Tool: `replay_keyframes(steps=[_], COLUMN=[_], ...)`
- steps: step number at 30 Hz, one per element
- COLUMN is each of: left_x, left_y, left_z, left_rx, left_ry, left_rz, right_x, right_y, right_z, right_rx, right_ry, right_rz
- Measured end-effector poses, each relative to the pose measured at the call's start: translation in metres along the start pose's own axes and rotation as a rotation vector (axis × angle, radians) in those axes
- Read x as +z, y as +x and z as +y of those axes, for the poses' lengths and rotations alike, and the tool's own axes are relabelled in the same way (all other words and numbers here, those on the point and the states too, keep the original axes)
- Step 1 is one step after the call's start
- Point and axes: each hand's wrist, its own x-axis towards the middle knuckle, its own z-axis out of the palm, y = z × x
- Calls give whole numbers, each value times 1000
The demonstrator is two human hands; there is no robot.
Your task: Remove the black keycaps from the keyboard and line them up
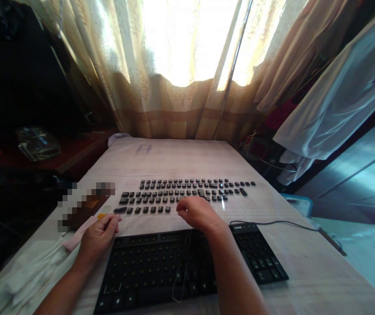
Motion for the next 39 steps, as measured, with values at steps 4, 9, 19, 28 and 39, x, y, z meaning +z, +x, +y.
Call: replay_keyframes(steps=[4, 9, 19, 28, 39], left_x=[1, 0, -1, -1, 0], left_y=[1, 1, 0, -1, -3], left_z=[0, 2, 6, 5, 7], left_rx=[5, 7, 13, 21, 18], left_ry=[10, 35, 55, 62, 86], left_rz=[7, -5, -1, 13, 6], right_x=[-13, -3, 45, 45, 50], right_y=[-22, -57, -97, -93, -106], right_z=[1, 2, 16, 5, 18], right_rx=[7, -2, -85, -143, -101], right_ry=[8, -25, -178, -341, -344], right_rz=[-28, -102, 17, 10, 163])
